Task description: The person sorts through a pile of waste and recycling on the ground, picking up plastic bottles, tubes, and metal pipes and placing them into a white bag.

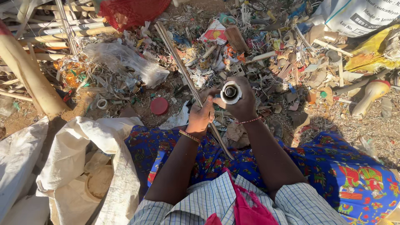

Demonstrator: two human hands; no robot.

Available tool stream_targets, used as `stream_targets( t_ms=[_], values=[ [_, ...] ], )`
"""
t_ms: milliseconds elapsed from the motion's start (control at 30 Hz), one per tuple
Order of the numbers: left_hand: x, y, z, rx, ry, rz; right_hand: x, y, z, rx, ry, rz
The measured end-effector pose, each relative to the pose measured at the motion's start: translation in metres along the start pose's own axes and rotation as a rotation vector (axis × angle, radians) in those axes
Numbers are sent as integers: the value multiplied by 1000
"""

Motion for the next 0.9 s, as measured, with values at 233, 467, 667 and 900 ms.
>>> stream_targets(
  t_ms=[233,467,667,900],
  values=[
    [30,42,-7,77,139,157,-9,-23,12,66,-284,-99],
    [58,72,-8,161,253,562,-10,-20,7,28,-293,25],
    [56,59,-2,248,142,704,-8,-2,6,-161,-227,-56],
    [40,22,-1,266,105,440,10,-18,11,-425,-132,-74]
  ],
)
Point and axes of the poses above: each hand's wrist, its own z-axis towards the middle knuckle, its own y-axis out of the palm, x = y × z, the point moved 4 cm from there along z, towards the middle knuckle, and after that the axes turned 8 degrees about -z, right-handed, at the moved point
